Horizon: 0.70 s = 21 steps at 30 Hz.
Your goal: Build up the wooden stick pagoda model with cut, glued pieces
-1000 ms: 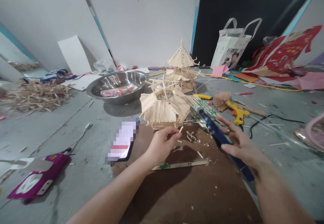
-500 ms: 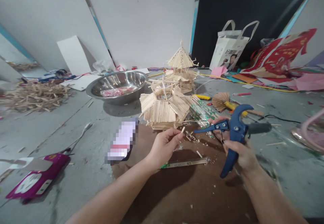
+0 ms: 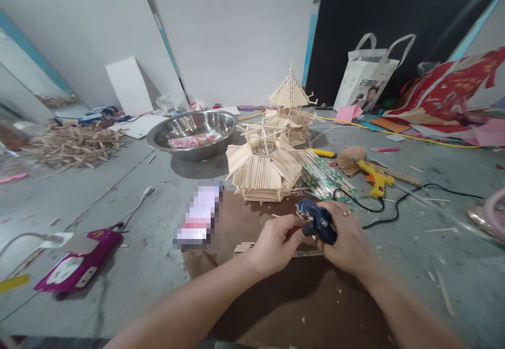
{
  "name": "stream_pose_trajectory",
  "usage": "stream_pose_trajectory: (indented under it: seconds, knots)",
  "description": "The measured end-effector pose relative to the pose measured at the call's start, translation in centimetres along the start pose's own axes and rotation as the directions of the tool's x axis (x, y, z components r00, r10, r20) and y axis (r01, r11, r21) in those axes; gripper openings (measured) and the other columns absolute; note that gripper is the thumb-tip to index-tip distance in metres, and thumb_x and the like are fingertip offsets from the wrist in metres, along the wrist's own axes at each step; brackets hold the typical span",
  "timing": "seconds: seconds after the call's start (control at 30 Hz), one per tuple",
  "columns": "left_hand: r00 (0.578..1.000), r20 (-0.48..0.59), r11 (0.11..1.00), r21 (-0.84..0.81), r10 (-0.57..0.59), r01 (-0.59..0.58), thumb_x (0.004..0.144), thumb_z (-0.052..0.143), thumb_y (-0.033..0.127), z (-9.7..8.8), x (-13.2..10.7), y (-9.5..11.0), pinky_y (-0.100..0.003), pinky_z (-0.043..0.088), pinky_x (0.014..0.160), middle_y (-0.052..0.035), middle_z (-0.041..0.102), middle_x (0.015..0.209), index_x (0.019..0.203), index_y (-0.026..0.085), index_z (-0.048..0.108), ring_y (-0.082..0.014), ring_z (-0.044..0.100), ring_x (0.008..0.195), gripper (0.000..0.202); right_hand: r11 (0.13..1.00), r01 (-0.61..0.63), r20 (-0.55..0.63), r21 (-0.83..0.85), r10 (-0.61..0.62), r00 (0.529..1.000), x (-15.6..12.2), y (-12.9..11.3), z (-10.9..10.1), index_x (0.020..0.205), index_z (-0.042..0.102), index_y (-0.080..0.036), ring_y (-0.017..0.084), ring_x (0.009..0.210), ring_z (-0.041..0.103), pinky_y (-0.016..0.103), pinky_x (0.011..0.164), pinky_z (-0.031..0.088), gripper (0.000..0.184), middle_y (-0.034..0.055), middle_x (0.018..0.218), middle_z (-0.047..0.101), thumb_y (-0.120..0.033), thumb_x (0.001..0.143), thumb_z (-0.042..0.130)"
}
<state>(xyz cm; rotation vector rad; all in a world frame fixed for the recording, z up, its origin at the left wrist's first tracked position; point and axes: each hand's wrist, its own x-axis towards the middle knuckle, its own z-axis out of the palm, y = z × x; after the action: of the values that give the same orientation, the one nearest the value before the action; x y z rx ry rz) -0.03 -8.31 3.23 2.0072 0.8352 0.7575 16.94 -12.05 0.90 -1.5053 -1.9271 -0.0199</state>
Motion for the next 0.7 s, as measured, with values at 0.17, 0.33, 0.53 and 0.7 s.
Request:
stream_pose_trajectory:
  seconds: [0.17,0.33,0.53,0.7]
  knots:
    - [0.994,0.096,0.941,0.338,-0.051,0.016,0.083,0.034,0.025,-1.9,0.3,0.6,-0.02,0.037,0.052,-0.0008,0.057,0.065,0.078,0.016,0.052,-0.0111,0.051,0.057,0.021,0.999,-0.002,0.008,-0.043,0.003,1.0,0.1,0.9,0.0,0.106,0.04,-0.018,0.026,0.1,0.045,0.041,0.088,0.035,0.047,0.0113,0.103,0.049,-0.022,0.06,0.052]
    - [0.979,0.05,0.807,0.575,-0.198,0.134,0.086,0.027,0.025,-4.3,-1.6,-0.5,-0.024,0.038,0.053,-0.0031,0.059,0.066,0.083,0.016,0.048,-0.0157,0.057,0.061,0.023,0.996,-0.002,0.001,-0.09,0.002,1.0,0.0,1.5,0.1,0.107,0.04,-0.017,0.027,0.099,0.045,0.042,0.086,0.037,0.05,0.0115,0.102,0.05,-0.022,0.059,0.053]
    - [0.97,0.039,0.679,0.721,-0.238,0.138,0.086,0.025,0.017,-5.1,-5.8,-5.1,-0.035,0.038,0.088,-0.0128,0.055,0.111,0.105,0.013,0.045,-0.0221,0.047,0.109,0.028,0.991,0.075,-0.072,-0.115,-0.084,0.994,-0.2,1.7,0.7,0.106,0.042,-0.018,0.025,0.097,0.048,0.04,0.086,0.039,0.05,0.0085,0.099,0.053,-0.021,0.058,0.054]
    - [0.972,0.084,0.634,0.769,-0.22,0.077,0.085,0.027,0.015,-4.4,-7.1,-6.6,-0.042,0.027,0.099,-0.0146,0.044,0.125,0.118,0.01,0.036,-0.0234,0.029,0.123,0.035,0.978,0.109,-0.066,-0.178,-0.122,0.99,-0.2,1.7,1.0,0.107,0.041,-0.017,0.026,0.097,0.047,0.041,0.086,0.039,0.051,0.01,0.099,0.052,-0.021,0.058,0.054]
